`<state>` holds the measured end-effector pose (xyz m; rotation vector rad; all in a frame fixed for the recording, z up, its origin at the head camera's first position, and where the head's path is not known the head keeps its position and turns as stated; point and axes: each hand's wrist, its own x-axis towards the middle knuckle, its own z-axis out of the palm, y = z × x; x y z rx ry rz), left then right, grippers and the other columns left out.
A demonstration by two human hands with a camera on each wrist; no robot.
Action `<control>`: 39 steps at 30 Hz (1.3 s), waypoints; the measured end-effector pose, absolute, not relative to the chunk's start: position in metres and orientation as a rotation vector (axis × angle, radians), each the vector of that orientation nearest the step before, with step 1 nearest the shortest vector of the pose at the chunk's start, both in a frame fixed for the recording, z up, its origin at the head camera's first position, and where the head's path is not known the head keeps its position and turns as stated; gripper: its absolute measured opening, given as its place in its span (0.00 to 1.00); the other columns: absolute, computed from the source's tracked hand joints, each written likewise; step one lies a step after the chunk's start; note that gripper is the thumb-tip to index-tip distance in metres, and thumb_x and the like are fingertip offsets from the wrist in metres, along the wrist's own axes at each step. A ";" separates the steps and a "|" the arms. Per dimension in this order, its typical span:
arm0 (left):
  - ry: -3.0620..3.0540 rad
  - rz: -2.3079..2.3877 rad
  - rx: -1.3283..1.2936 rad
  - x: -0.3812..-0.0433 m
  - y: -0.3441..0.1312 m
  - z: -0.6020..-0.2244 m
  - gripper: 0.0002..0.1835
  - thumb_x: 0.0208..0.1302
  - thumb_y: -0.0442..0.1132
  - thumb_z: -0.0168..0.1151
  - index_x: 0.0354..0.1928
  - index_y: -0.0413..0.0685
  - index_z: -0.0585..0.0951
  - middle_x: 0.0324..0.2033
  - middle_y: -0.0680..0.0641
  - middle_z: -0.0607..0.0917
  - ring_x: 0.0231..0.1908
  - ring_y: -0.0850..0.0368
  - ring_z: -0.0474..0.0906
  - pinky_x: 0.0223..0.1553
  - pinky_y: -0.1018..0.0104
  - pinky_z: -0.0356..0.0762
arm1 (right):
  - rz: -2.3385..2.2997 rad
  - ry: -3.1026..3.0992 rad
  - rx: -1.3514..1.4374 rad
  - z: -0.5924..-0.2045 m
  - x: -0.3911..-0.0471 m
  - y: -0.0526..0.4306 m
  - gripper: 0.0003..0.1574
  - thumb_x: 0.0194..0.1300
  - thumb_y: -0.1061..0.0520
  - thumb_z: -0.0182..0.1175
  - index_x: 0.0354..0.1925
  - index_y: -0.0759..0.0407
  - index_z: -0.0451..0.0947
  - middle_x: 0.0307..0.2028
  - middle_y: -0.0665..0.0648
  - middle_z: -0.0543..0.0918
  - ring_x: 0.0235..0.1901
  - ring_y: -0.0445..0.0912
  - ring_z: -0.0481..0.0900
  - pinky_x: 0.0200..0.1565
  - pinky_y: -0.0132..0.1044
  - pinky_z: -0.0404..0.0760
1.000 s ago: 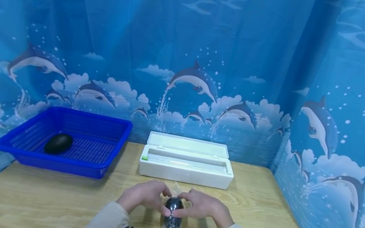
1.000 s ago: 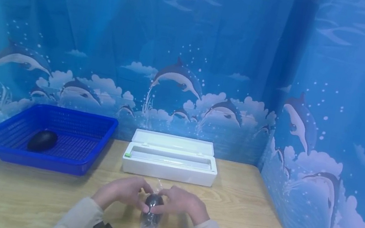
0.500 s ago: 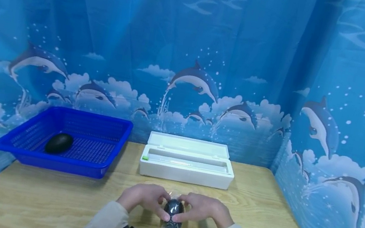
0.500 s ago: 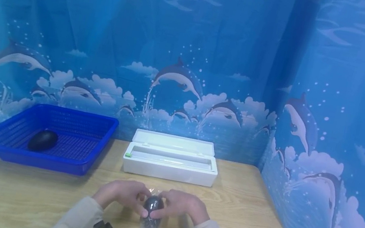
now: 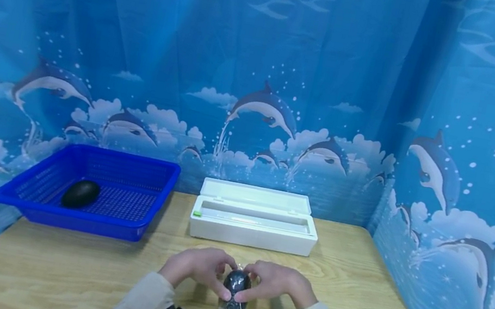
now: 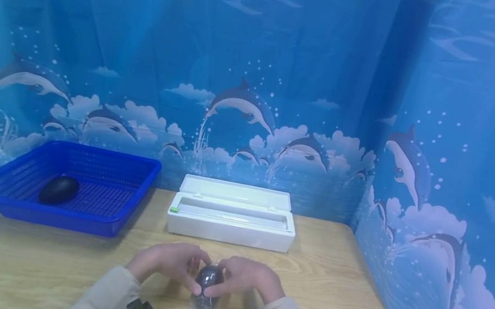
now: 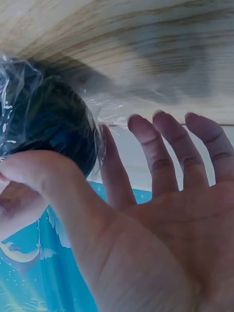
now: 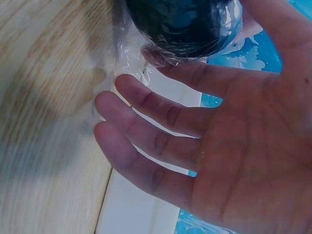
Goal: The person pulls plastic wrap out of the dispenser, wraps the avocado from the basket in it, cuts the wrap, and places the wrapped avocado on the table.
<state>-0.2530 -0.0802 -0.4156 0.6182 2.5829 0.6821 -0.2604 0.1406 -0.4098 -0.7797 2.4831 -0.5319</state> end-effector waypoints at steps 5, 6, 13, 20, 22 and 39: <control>2.532 0.687 0.602 -0.251 -0.082 -0.418 0.30 0.54 0.54 0.79 0.58 0.54 0.84 0.40 0.50 0.86 0.38 0.59 0.79 0.44 0.57 0.81 | -0.558 2.459 -0.820 -0.410 -0.260 0.141 0.36 0.60 0.39 0.73 0.58 0.58 0.80 0.46 0.52 0.85 0.43 0.42 0.81 0.46 0.35 0.81; 2.525 0.689 0.598 -0.251 -0.083 -0.419 0.29 0.55 0.54 0.79 0.57 0.54 0.84 0.38 0.51 0.85 0.37 0.59 0.79 0.43 0.59 0.80 | -0.565 2.453 -0.828 -0.410 -0.260 0.141 0.35 0.60 0.40 0.72 0.58 0.58 0.81 0.45 0.52 0.85 0.42 0.41 0.81 0.45 0.35 0.81; 2.500 0.699 0.597 -0.253 -0.085 -0.423 0.24 0.56 0.55 0.77 0.53 0.57 0.85 0.36 0.53 0.85 0.36 0.59 0.79 0.41 0.60 0.79 | -0.645 2.381 -0.865 -0.413 -0.263 0.141 0.26 0.63 0.41 0.71 0.50 0.57 0.83 0.38 0.46 0.85 0.36 0.35 0.80 0.42 0.30 0.81; 2.507 0.663 0.603 -0.255 -0.086 -0.423 0.23 0.57 0.55 0.77 0.52 0.57 0.86 0.42 0.51 0.88 0.41 0.58 0.82 0.50 0.52 0.83 | -0.649 2.392 -0.782 -0.414 -0.260 0.139 0.30 0.63 0.39 0.70 0.53 0.58 0.81 0.41 0.48 0.84 0.39 0.38 0.80 0.45 0.34 0.82; 2.510 0.650 0.590 -0.255 -0.087 -0.423 0.22 0.57 0.55 0.76 0.51 0.57 0.86 0.42 0.51 0.88 0.41 0.57 0.82 0.51 0.50 0.83 | -0.652 2.396 -0.760 -0.415 -0.259 0.138 0.31 0.64 0.39 0.70 0.54 0.59 0.80 0.42 0.49 0.84 0.40 0.39 0.80 0.46 0.35 0.83; 2.508 0.640 0.535 -0.253 -0.086 -0.422 0.23 0.58 0.56 0.75 0.53 0.57 0.86 0.45 0.49 0.88 0.46 0.53 0.84 0.56 0.45 0.82 | -0.620 2.421 -0.709 -0.414 -0.255 0.137 0.31 0.65 0.37 0.68 0.54 0.58 0.80 0.43 0.50 0.85 0.42 0.42 0.82 0.50 0.41 0.84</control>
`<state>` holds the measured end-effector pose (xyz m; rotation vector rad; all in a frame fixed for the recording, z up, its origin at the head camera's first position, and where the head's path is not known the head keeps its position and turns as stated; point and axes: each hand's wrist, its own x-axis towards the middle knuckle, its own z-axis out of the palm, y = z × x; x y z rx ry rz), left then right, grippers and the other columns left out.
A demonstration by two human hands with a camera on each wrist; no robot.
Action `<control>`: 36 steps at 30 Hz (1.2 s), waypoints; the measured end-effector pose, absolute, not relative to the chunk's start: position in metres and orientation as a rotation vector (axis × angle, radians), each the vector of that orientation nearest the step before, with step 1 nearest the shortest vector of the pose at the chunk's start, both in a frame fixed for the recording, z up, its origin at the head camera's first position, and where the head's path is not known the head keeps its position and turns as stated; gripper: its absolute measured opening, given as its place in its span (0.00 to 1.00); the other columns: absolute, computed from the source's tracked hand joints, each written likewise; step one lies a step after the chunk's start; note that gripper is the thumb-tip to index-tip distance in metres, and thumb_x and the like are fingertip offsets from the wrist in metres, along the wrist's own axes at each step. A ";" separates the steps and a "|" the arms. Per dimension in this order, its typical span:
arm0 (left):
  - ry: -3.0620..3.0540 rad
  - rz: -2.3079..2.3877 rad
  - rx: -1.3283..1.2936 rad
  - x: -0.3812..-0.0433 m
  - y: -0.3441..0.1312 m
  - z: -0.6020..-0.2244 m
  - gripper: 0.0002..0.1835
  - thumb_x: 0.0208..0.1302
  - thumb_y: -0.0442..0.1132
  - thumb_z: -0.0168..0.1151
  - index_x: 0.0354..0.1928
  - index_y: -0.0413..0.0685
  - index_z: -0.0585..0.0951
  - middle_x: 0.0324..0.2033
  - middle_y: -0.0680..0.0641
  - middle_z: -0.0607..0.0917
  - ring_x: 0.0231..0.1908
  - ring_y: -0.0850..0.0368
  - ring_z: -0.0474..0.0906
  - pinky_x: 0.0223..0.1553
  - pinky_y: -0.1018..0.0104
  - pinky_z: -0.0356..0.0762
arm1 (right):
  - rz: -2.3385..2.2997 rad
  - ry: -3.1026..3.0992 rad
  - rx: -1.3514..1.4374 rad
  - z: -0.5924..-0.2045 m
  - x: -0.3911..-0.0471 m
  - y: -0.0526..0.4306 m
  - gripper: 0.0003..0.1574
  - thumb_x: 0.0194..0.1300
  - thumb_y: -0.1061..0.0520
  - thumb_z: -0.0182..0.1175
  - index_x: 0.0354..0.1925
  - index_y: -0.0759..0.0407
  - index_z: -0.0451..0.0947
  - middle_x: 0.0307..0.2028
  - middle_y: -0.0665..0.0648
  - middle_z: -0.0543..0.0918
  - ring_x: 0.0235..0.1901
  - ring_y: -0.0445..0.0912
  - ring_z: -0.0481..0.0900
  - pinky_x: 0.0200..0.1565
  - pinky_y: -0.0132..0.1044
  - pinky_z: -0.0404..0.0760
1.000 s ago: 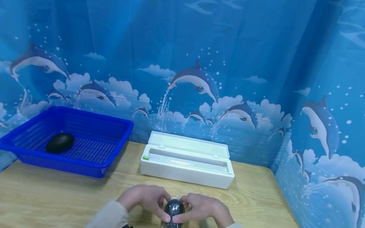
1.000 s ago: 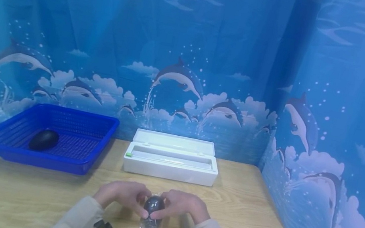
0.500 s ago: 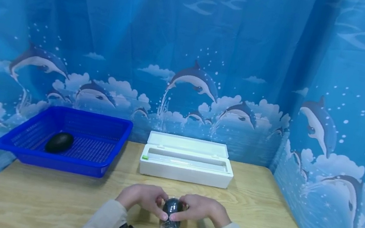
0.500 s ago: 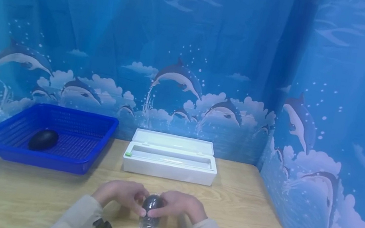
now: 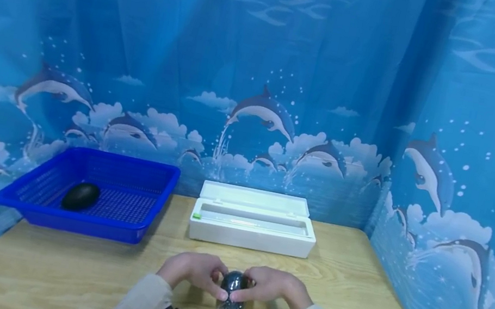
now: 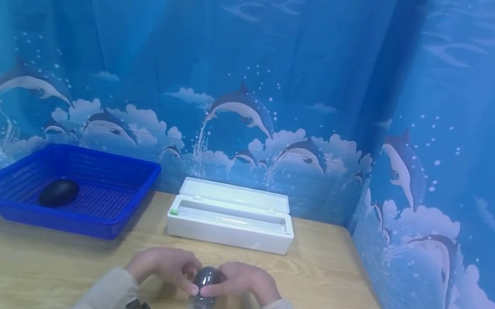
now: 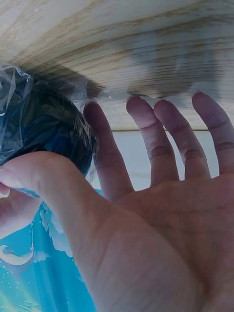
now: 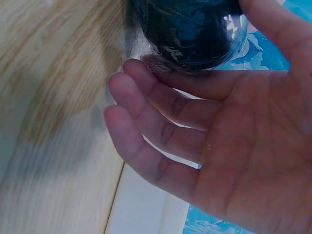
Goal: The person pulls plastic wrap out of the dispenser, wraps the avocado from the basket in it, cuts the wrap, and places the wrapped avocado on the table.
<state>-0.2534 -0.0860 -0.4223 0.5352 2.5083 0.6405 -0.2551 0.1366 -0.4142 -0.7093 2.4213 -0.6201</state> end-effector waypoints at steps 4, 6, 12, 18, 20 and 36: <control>2.513 0.641 0.530 -0.254 -0.085 -0.423 0.22 0.58 0.56 0.76 0.52 0.57 0.86 0.44 0.50 0.88 0.45 0.53 0.83 0.55 0.45 0.82 | -0.626 2.419 -0.704 -0.415 -0.256 0.138 0.31 0.65 0.37 0.68 0.54 0.58 0.81 0.43 0.50 0.85 0.42 0.42 0.81 0.49 0.41 0.83; 2.517 0.639 0.536 -0.254 -0.085 -0.423 0.22 0.58 0.57 0.75 0.51 0.57 0.86 0.43 0.51 0.88 0.44 0.54 0.83 0.54 0.46 0.82 | -0.633 2.420 -0.708 -0.415 -0.256 0.138 0.31 0.65 0.37 0.68 0.52 0.58 0.81 0.41 0.49 0.84 0.40 0.41 0.80 0.46 0.39 0.83; 2.502 0.656 0.537 -0.256 -0.086 -0.424 0.20 0.59 0.56 0.75 0.49 0.57 0.86 0.42 0.53 0.87 0.43 0.56 0.83 0.54 0.47 0.82 | -0.678 2.391 -0.758 -0.417 -0.259 0.139 0.27 0.66 0.37 0.67 0.47 0.58 0.83 0.36 0.47 0.83 0.34 0.39 0.79 0.38 0.33 0.81; 2.487 0.675 0.568 -0.258 -0.087 -0.426 0.20 0.58 0.56 0.75 0.50 0.57 0.86 0.42 0.53 0.87 0.44 0.56 0.82 0.54 0.48 0.82 | -0.680 2.408 -0.784 -0.419 -0.261 0.139 0.27 0.65 0.37 0.69 0.46 0.59 0.83 0.36 0.47 0.82 0.33 0.39 0.78 0.37 0.31 0.80; 2.498 0.682 0.601 -0.258 -0.087 -0.425 0.22 0.58 0.56 0.76 0.51 0.56 0.85 0.43 0.52 0.87 0.45 0.57 0.82 0.54 0.49 0.82 | -0.679 2.432 -0.810 -0.420 -0.261 0.140 0.27 0.64 0.38 0.69 0.45 0.59 0.83 0.36 0.49 0.80 0.32 0.39 0.76 0.35 0.31 0.78; 2.696 1.105 0.856 -0.269 -0.100 -0.421 0.26 0.50 0.56 0.81 0.46 0.54 0.82 0.50 0.52 0.82 0.56 0.48 0.79 0.61 0.41 0.78 | -1.048 2.659 -0.930 -0.412 -0.270 0.142 0.29 0.63 0.42 0.71 0.53 0.60 0.81 0.58 0.60 0.78 0.58 0.56 0.78 0.57 0.61 0.82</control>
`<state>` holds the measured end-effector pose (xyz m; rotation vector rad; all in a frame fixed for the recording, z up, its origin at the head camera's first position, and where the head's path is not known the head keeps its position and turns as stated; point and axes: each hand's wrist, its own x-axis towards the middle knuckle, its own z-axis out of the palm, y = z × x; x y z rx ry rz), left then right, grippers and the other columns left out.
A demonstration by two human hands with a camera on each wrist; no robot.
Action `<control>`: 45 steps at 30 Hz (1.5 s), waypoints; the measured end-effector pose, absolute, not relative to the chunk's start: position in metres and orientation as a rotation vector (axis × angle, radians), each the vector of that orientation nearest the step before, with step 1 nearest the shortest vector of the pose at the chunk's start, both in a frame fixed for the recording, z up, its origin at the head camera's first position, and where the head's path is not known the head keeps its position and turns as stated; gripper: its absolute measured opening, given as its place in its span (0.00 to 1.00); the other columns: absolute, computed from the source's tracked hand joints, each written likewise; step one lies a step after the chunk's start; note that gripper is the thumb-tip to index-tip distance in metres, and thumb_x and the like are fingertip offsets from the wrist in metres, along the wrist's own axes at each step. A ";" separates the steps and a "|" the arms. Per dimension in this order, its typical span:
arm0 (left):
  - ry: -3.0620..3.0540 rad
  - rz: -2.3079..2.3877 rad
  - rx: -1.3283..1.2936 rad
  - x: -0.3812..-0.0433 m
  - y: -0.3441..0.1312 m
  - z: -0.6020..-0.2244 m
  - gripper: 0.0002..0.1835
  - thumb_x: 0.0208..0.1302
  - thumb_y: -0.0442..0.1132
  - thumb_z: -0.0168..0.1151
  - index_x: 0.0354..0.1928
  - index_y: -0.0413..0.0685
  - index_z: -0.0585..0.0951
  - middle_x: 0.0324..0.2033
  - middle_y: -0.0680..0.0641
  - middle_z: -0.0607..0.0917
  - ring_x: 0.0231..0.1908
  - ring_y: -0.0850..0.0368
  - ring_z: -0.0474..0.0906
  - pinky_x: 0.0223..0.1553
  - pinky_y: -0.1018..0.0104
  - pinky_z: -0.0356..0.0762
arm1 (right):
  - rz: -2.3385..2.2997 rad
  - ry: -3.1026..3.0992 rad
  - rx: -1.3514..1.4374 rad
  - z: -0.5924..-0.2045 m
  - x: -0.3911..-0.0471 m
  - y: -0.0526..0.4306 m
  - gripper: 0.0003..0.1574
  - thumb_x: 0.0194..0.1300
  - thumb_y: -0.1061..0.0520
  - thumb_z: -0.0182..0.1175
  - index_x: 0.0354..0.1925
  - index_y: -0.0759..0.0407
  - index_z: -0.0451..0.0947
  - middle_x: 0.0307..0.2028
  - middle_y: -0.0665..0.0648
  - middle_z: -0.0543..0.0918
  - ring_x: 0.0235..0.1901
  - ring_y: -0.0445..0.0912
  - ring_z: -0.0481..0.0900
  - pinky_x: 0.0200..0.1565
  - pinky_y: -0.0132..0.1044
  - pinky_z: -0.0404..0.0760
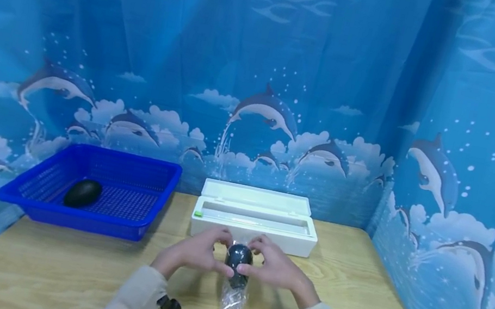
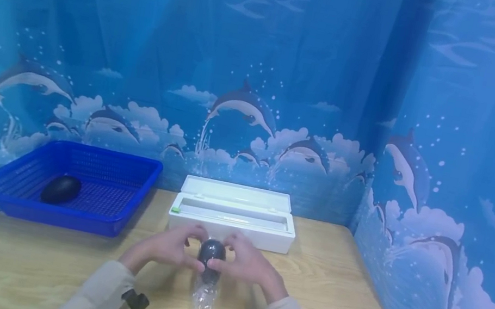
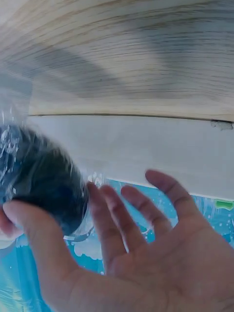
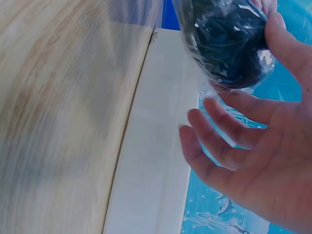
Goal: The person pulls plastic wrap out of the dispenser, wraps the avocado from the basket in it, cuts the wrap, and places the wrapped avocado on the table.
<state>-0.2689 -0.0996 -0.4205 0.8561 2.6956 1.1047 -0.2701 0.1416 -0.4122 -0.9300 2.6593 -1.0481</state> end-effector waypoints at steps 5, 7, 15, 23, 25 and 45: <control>2.702 1.230 0.905 -0.272 -0.101 -0.420 0.31 0.49 0.54 0.81 0.53 0.53 0.82 0.49 0.54 0.82 0.55 0.52 0.77 0.60 0.45 0.79 | -1.149 2.706 -0.937 -0.412 -0.272 0.140 0.31 0.61 0.43 0.73 0.53 0.62 0.82 0.61 0.60 0.76 0.60 0.57 0.77 0.55 0.59 0.82; 2.698 1.255 0.891 -0.272 -0.101 -0.420 0.31 0.49 0.55 0.81 0.54 0.54 0.81 0.50 0.54 0.83 0.56 0.53 0.77 0.59 0.47 0.80 | -1.182 2.718 -0.943 -0.411 -0.273 0.139 0.31 0.60 0.43 0.74 0.53 0.62 0.82 0.62 0.60 0.75 0.60 0.57 0.77 0.53 0.57 0.82; 2.654 1.265 0.925 -0.270 -0.101 -0.415 0.22 0.49 0.53 0.81 0.37 0.56 0.77 0.41 0.55 0.84 0.48 0.54 0.80 0.53 0.51 0.83 | -1.183 2.729 -0.999 -0.410 -0.272 0.139 0.28 0.59 0.41 0.74 0.49 0.56 0.81 0.61 0.59 0.76 0.59 0.56 0.77 0.52 0.54 0.82; 2.634 1.269 0.939 -0.269 -0.101 -0.416 0.23 0.50 0.50 0.81 0.41 0.53 0.76 0.41 0.56 0.86 0.45 0.60 0.81 0.52 0.56 0.84 | -1.158 2.651 -1.038 -0.411 -0.271 0.141 0.31 0.64 0.43 0.70 0.56 0.59 0.75 0.51 0.57 0.84 0.53 0.53 0.79 0.53 0.55 0.82; 2.627 1.279 0.926 -0.269 -0.101 -0.416 0.23 0.51 0.50 0.80 0.42 0.53 0.76 0.41 0.55 0.86 0.45 0.59 0.82 0.52 0.56 0.84 | -1.157 2.637 -1.035 -0.411 -0.271 0.141 0.31 0.65 0.43 0.69 0.57 0.60 0.75 0.51 0.57 0.84 0.52 0.51 0.80 0.52 0.54 0.82; 2.441 1.508 0.700 -0.268 -0.095 -0.417 0.37 0.53 0.38 0.80 0.62 0.44 0.71 0.55 0.38 0.83 0.50 0.44 0.87 0.52 0.53 0.88 | -1.175 2.552 -0.955 -0.411 -0.274 0.142 0.40 0.71 0.45 0.65 0.72 0.62 0.67 0.56 0.62 0.82 0.48 0.47 0.79 0.43 0.33 0.84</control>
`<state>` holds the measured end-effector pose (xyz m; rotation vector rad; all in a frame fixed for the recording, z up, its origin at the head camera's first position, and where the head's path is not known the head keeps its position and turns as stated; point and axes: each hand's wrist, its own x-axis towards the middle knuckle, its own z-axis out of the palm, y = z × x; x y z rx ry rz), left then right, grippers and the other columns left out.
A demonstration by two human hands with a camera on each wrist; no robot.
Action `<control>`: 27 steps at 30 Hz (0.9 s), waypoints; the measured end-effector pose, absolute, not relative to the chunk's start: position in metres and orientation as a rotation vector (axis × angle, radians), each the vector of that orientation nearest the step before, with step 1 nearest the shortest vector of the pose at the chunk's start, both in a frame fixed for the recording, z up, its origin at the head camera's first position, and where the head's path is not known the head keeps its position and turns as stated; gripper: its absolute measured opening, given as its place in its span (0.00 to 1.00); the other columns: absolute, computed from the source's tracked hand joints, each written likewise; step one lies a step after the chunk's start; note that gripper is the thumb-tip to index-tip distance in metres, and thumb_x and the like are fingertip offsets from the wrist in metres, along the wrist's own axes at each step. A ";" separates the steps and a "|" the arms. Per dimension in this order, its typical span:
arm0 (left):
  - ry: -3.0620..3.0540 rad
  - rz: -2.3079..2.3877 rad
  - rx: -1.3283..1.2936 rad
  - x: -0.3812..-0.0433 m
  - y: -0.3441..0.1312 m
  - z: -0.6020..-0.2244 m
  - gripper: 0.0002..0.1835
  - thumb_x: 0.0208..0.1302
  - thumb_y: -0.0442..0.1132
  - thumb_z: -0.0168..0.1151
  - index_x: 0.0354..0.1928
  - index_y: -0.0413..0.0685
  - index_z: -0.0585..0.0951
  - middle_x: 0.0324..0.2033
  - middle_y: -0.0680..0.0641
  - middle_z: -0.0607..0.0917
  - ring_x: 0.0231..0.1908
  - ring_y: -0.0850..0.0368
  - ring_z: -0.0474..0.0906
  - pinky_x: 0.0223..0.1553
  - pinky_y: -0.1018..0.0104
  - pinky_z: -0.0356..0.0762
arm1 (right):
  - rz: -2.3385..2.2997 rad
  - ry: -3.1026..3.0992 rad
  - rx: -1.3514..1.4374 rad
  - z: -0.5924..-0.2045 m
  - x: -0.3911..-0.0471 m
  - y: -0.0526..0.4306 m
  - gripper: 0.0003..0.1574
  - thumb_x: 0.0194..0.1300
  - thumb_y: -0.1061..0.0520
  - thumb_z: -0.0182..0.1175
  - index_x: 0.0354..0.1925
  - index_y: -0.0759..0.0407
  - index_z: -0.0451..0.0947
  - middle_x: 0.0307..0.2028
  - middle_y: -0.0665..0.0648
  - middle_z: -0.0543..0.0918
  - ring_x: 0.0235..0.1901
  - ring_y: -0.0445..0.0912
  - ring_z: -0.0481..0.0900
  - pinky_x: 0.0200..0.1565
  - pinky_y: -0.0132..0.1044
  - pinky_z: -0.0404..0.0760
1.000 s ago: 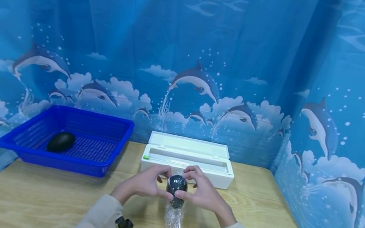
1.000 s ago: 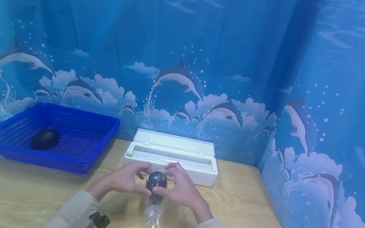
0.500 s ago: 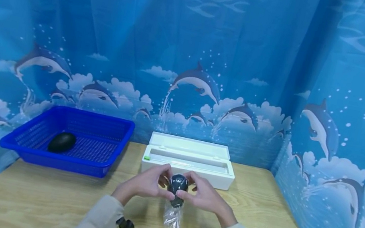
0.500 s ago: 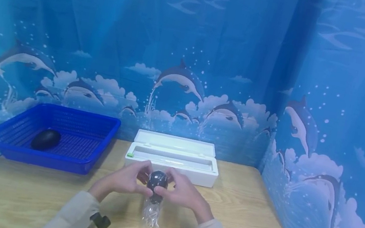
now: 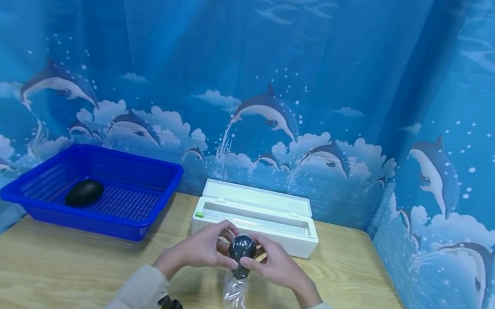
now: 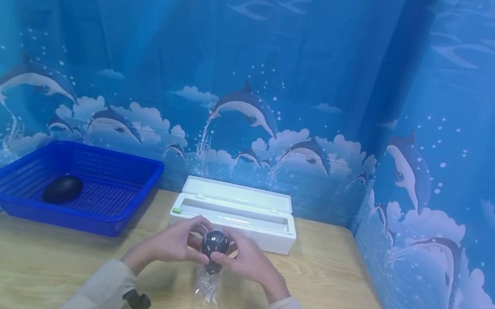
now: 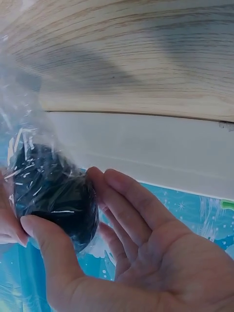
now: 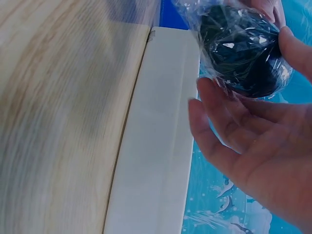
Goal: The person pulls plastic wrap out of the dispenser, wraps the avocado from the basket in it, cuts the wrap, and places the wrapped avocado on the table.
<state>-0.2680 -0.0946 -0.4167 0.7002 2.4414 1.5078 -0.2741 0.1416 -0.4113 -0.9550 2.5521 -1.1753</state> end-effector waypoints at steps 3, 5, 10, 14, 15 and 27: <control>2.475 1.474 0.735 -0.268 -0.095 -0.417 0.39 0.52 0.39 0.81 0.65 0.42 0.73 0.55 0.38 0.83 0.51 0.45 0.87 0.53 0.54 0.87 | -1.156 2.523 -0.962 -0.413 -0.274 0.142 0.39 0.70 0.46 0.66 0.71 0.61 0.69 0.59 0.62 0.79 0.49 0.48 0.79 0.43 0.33 0.84; 2.505 1.436 0.776 -0.269 -0.095 -0.417 0.38 0.51 0.39 0.82 0.65 0.42 0.76 0.56 0.40 0.85 0.50 0.48 0.87 0.54 0.57 0.87 | -1.147 2.513 -0.959 -0.413 -0.274 0.143 0.38 0.70 0.46 0.66 0.69 0.62 0.70 0.59 0.63 0.78 0.50 0.49 0.79 0.44 0.33 0.84; 2.541 1.376 0.853 -0.269 -0.095 -0.416 0.34 0.52 0.40 0.81 0.62 0.46 0.80 0.55 0.44 0.87 0.48 0.55 0.87 0.53 0.65 0.86 | -1.143 2.517 -0.972 -0.415 -0.276 0.143 0.33 0.70 0.46 0.66 0.66 0.61 0.73 0.56 0.60 0.80 0.50 0.48 0.79 0.44 0.33 0.84; 2.527 1.373 0.860 -0.270 -0.096 -0.417 0.31 0.54 0.39 0.80 0.61 0.46 0.81 0.53 0.45 0.88 0.46 0.56 0.87 0.51 0.68 0.87 | -1.104 2.536 -1.024 -0.415 -0.277 0.143 0.28 0.72 0.45 0.63 0.61 0.61 0.76 0.51 0.58 0.83 0.47 0.46 0.80 0.43 0.32 0.84; 2.524 1.370 0.863 -0.270 -0.096 -0.417 0.31 0.54 0.39 0.80 0.61 0.46 0.81 0.52 0.45 0.88 0.45 0.57 0.87 0.50 0.68 0.87 | -1.090 2.543 -1.039 -0.415 -0.277 0.143 0.27 0.73 0.45 0.63 0.60 0.61 0.76 0.50 0.58 0.83 0.47 0.45 0.80 0.43 0.31 0.84; 2.536 1.296 0.938 -0.270 -0.097 -0.415 0.24 0.53 0.41 0.80 0.53 0.45 0.84 0.44 0.49 0.88 0.39 0.61 0.85 0.45 0.71 0.86 | -1.016 2.565 -1.076 -0.409 -0.273 0.142 0.25 0.71 0.47 0.65 0.57 0.62 0.78 0.47 0.56 0.85 0.45 0.44 0.81 0.44 0.31 0.82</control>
